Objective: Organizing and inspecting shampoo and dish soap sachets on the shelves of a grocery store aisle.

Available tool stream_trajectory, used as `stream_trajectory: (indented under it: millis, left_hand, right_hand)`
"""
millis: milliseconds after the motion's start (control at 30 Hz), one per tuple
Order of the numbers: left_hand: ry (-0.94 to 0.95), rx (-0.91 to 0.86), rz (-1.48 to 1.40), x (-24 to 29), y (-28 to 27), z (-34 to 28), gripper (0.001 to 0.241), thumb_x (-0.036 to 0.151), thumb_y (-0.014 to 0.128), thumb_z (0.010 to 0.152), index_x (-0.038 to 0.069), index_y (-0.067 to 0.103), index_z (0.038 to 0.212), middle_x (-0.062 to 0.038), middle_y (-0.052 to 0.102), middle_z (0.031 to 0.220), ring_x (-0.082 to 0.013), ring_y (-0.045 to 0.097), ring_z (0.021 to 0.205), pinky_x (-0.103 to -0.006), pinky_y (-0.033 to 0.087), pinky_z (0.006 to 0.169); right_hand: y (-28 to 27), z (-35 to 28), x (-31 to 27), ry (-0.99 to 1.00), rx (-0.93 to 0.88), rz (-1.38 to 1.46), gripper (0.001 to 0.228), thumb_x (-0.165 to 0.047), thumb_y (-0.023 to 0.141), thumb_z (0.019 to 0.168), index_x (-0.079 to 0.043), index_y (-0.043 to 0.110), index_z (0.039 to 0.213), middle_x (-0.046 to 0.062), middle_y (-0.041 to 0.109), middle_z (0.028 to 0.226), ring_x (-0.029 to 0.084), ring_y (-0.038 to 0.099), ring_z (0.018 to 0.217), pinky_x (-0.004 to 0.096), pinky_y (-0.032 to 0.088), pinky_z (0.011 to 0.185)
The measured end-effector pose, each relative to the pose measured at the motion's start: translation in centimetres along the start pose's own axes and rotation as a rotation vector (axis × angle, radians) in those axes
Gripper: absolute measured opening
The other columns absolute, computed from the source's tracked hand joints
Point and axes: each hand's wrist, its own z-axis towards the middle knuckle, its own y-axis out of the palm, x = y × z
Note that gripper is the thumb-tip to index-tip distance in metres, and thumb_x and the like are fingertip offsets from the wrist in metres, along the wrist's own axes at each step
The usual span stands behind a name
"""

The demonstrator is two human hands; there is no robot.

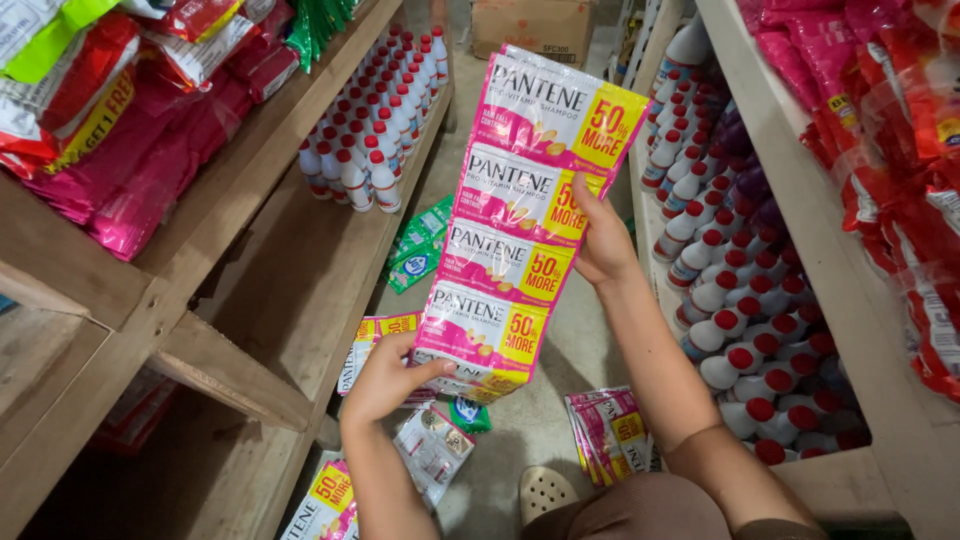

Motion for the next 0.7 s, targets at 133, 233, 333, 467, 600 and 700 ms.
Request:
stream_trajectory:
  millis: [133, 233, 333, 467, 600, 700]
  left_hand:
    - [0.153, -0.001, -0.032, 1.6, -0.5, -1.4, 0.028, 0.009, 0.085, 0.08, -0.001, 0.078, 0.105, -0.003, 0.081, 0.097, -0.0086, 0.07, 0.089, -0.0286, 0.057, 0.083]
    - [0.202, 0.062, -0.105, 2.1, -0.7, -2.5, 0.027, 0.005, 0.086, 0.079, -0.003, 0.078, 0.104, -0.005, 0.08, 0.095, -0.0112, 0.07, 0.087, -0.0302, 0.057, 0.078]
    - [0.263, 0.135, -0.327, 2.6, -0.6, -3.5, 0.028, 0.001, 0.086, 0.078, -0.004, 0.076, 0.104, -0.008, 0.079, 0.094, -0.0154, 0.073, 0.084, -0.0329, 0.059, 0.075]
    - [0.427, 0.226, -0.383, 3.9, 0.0, -4.3, 0.031, -0.002, 0.082, 0.083, -0.005, 0.073, 0.113, -0.008, 0.078, 0.105, -0.0149, 0.072, 0.095, -0.0321, 0.057, 0.087]
    - [0.428, 0.399, -0.346, 5.3, 0.8, -4.3, 0.048, -0.003, 0.077, 0.086, -0.003, 0.062, 0.131, -0.006, 0.073, 0.114, -0.0139, 0.068, 0.105, -0.0318, 0.054, 0.097]
    - [0.408, 0.526, -0.246, 6.4, 1.2, -3.8, 0.055, -0.001, 0.073, 0.09, 0.001, 0.053, 0.141, -0.004, 0.067, 0.122, -0.0129, 0.064, 0.113, -0.0314, 0.05, 0.1]
  right_hand:
    - [-0.5, 0.2, 1.2, 0.02, 0.002, 0.018, 0.052, -0.035, 0.049, 0.111, -0.003, 0.044, 0.151, 0.012, 0.06, 0.145, 0.025, 0.063, 0.127, 0.043, 0.053, 0.107]
    - [-0.2, 0.2, 2.3, 0.055, -0.027, 0.048, 0.053, -0.036, 0.049, 0.109, -0.004, 0.044, 0.151, 0.012, 0.06, 0.146, 0.026, 0.063, 0.128, 0.044, 0.052, 0.109]
    - [-0.2, 0.1, 4.0, 0.129, -0.038, 0.067, 0.054, -0.036, 0.051, 0.109, -0.002, 0.045, 0.151, 0.014, 0.059, 0.147, 0.026, 0.063, 0.13, 0.044, 0.051, 0.111]
    - [0.2, -0.5, 6.8, 0.253, -0.058, 0.068, 0.055, -0.037, 0.052, 0.107, -0.003, 0.045, 0.149, 0.015, 0.059, 0.146, 0.027, 0.063, 0.128, 0.045, 0.051, 0.11]
    - [0.3, -1.7, 10.6, 0.473, -0.114, 0.077, 0.059, -0.04, 0.052, 0.107, 0.004, 0.05, 0.147, 0.02, 0.062, 0.143, 0.029, 0.066, 0.125, 0.044, 0.052, 0.108]
    - [0.5, -3.1, 12.4, 0.506, -0.152, 0.018, 0.058, -0.037, 0.052, 0.108, 0.002, 0.047, 0.15, 0.019, 0.061, 0.142, 0.027, 0.065, 0.121, 0.045, 0.051, 0.105]
